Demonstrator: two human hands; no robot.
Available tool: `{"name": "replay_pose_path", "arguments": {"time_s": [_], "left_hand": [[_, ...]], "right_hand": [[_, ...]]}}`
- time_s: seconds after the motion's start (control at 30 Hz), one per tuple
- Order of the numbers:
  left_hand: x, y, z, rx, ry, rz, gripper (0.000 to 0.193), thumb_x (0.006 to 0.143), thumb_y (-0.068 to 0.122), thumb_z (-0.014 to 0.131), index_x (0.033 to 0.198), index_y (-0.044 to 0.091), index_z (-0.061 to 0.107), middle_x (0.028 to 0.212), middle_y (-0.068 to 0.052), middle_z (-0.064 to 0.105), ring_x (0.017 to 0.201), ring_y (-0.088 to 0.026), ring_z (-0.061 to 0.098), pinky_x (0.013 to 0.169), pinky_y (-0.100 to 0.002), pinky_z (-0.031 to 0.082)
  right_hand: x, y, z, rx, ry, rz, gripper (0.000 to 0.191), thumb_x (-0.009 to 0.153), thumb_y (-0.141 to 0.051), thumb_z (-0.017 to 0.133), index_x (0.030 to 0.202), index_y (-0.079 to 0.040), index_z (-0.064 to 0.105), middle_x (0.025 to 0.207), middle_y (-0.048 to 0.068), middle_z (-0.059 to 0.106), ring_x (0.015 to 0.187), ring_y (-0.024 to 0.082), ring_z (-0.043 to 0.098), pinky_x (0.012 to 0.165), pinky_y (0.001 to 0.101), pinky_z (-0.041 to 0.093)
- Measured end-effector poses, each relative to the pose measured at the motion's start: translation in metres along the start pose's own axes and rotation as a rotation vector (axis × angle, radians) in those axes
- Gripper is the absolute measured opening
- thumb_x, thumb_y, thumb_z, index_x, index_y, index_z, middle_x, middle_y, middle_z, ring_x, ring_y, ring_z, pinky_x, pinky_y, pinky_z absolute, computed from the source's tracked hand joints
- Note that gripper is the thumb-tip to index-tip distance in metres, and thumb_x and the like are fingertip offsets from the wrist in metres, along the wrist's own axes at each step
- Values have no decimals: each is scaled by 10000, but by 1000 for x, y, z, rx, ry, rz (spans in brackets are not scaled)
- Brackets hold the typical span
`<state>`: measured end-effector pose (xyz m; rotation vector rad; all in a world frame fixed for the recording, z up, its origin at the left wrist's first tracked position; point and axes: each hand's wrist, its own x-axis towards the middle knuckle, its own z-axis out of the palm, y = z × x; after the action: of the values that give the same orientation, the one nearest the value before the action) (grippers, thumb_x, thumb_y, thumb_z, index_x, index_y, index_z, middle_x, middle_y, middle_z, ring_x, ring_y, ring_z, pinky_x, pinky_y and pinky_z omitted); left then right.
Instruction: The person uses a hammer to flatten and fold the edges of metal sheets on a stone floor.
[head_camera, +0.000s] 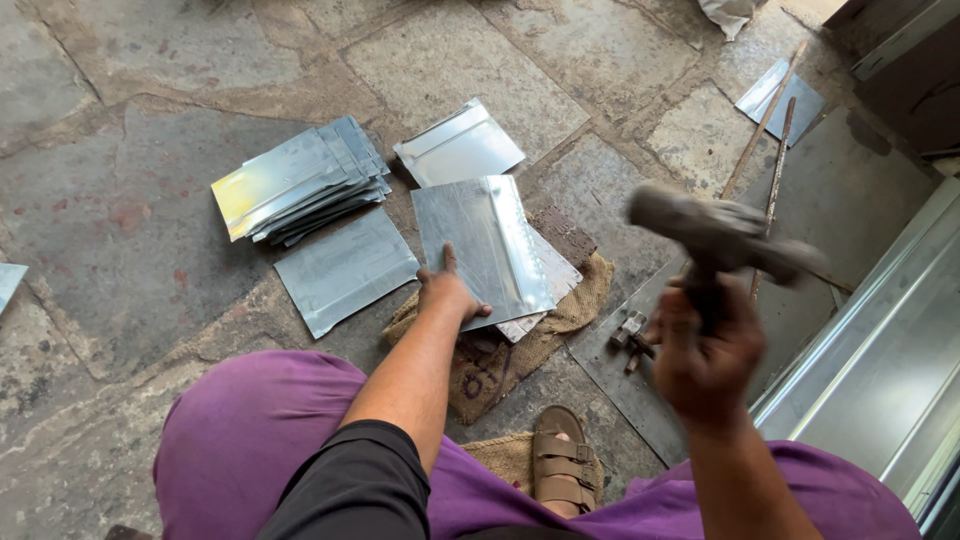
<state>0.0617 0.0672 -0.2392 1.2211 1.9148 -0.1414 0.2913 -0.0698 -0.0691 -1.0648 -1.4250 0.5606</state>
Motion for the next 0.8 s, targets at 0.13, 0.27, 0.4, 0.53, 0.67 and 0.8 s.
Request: {"name": "replay_pose_path", "arguments": {"time_s": [0.13, 0.27, 0.4, 0.53, 0.67, 0.8], "left_hand": [[10, -1, 1, -7, -35, -34, 1578, 624, 386, 971, 1580, 363, -285, 1587, -284, 194, 1185, -338, 622, 967, -374, 593], [14, -6, 4, 28, -31, -43, 1571, 629, 418, 962, 1584, 369, -285, 1584, -280, 210, 1189, -334, 612, 961, -380, 589], [10, -8, 8, 36, -38, -47, 1538, 652, 428, 927, 1597, 374, -286, 1601, -300, 225, 1222, -337, 637, 961, -384, 607], [10, -6, 8, 59, -26, -47, 1549, 677, 457, 967, 1557, 386, -305, 1611, -291, 164, 1356, -407, 494, 1085, -429, 478], [13, -10, 9, 26, -45, -47, 1546, 676, 439, 950, 1567, 384, -312, 1644, -331, 101, 1364, -420, 517, 1074, -419, 525], [14, -11, 12, 50, -49, -45, 1541, 680, 461, 949, 1575, 360, -300, 1643, -341, 120, 1386, -441, 490, 1085, -451, 507]], "right_hand": [[-4, 19, -4, 23, 113, -228, 244, 1115, -295, 591, 1093, -56, 546, 799, 33, 570, 590, 70, 566, 496, 216, 470], [-25, 96, 26, 114, 188, -503, 195, 1125, -195, 491, 964, -99, 437, 807, 39, 543, 637, 94, 507, 566, 232, 453], [-64, 149, 53, -788, -493, 474, 155, 1053, -223, 517, 1138, -95, 541, 803, 134, 645, 629, 249, 637, 581, 403, 487], [-53, 136, 48, -763, -352, 333, 201, 1029, -261, 537, 1121, -83, 547, 770, 145, 672, 615, 311, 665, 539, 461, 515], [-18, 99, 30, -438, -128, 35, 155, 1100, -219, 486, 1084, -69, 523, 709, 77, 596, 572, 178, 601, 475, 345, 504], [-29, 98, 31, -66, 10, -167, 76, 1097, -162, 498, 1107, -88, 488, 746, 40, 566, 546, 116, 519, 513, 277, 452]]}}
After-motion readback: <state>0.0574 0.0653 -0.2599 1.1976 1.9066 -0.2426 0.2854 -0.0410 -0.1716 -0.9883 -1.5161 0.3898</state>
